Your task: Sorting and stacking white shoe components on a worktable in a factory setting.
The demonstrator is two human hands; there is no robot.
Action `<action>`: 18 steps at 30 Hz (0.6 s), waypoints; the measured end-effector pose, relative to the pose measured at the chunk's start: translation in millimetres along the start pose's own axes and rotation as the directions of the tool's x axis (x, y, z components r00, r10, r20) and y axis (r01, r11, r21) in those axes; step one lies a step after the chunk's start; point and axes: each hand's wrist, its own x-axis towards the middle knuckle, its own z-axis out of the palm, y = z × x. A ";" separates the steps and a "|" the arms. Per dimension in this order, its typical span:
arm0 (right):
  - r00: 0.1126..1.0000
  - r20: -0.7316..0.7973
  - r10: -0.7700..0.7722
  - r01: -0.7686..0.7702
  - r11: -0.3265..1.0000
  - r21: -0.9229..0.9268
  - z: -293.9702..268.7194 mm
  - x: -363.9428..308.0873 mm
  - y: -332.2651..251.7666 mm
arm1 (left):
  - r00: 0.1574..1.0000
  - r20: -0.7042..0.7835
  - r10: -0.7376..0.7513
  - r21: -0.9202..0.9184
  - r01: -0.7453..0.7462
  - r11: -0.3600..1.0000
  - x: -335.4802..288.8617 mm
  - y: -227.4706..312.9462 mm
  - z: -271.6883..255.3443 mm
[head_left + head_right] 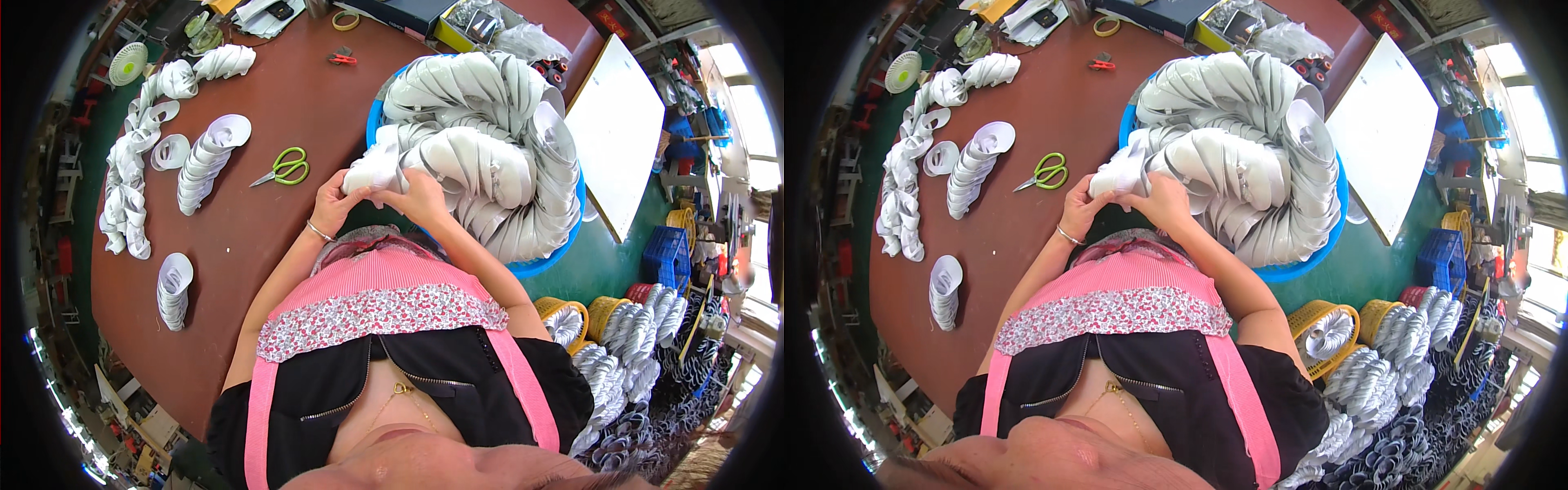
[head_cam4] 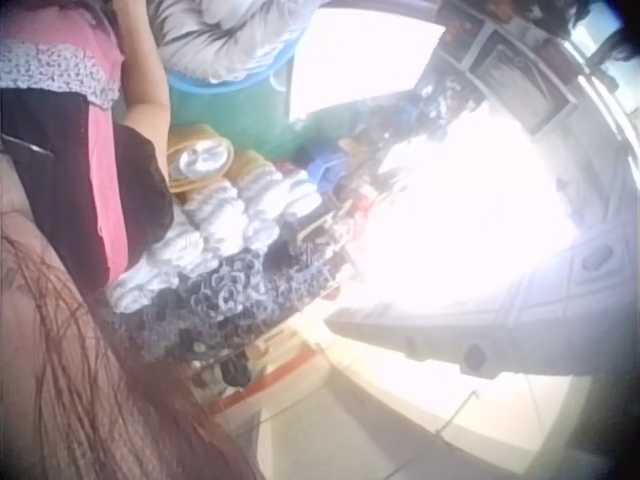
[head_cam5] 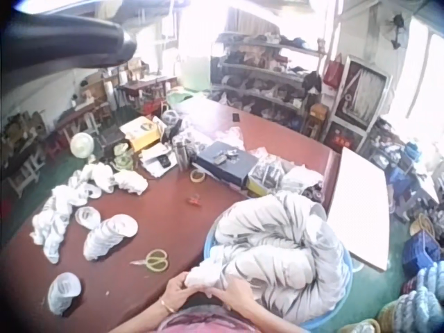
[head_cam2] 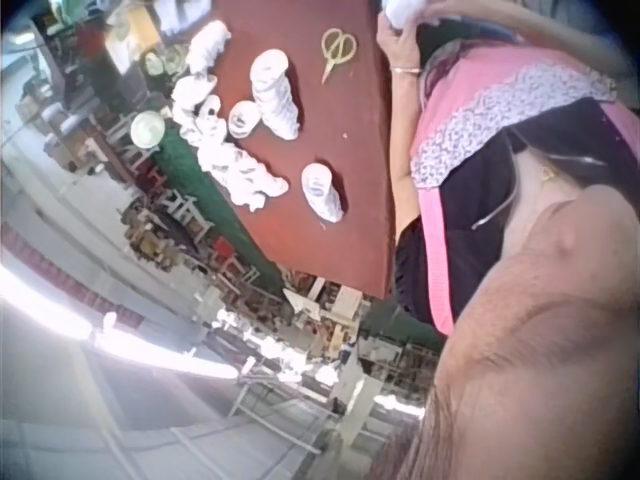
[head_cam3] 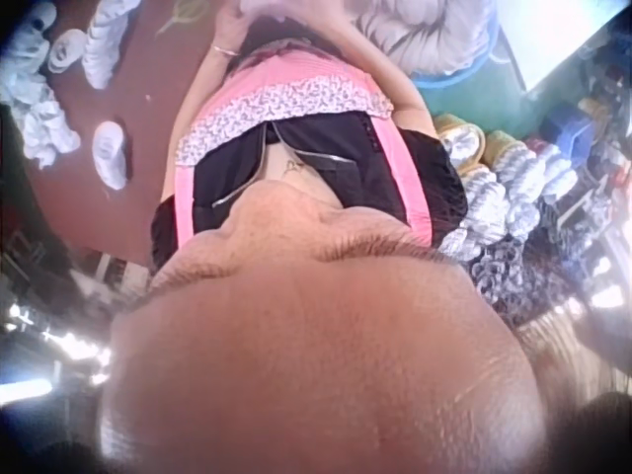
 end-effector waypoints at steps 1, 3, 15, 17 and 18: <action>1.000 -0.026 -0.009 0.010 0.999 0.030 5.7 2.1 3.0 | 1.000 0.001 -0.006 -0.003 0.006 1.000 -1.7 -0.6 0.7; 0.999 -0.046 -0.018 0.020 0.998 0.060 12.1 3.1 7.8 | 0.992 -0.115 0.056 0.081 -0.046 0.996 -3.5 -0.6 -0.3; 0.956 -0.257 -0.140 0.182 0.972 0.150 29.5 -1.9 4.1 | 0.983 -0.116 0.146 0.418 -0.085 0.905 -4.5 -3.7 -14.9; 0.941 -0.309 -0.140 0.216 0.949 0.228 32.4 -3.0 5.2 | 0.953 -0.268 0.145 0.270 -0.070 0.960 -5.1 -12.4 -21.8; 0.941 -0.312 -0.133 0.211 0.950 0.229 33.3 -3.3 8.6 | 0.910 -0.397 0.119 0.112 -0.080 0.990 -3.1 -10.6 -19.9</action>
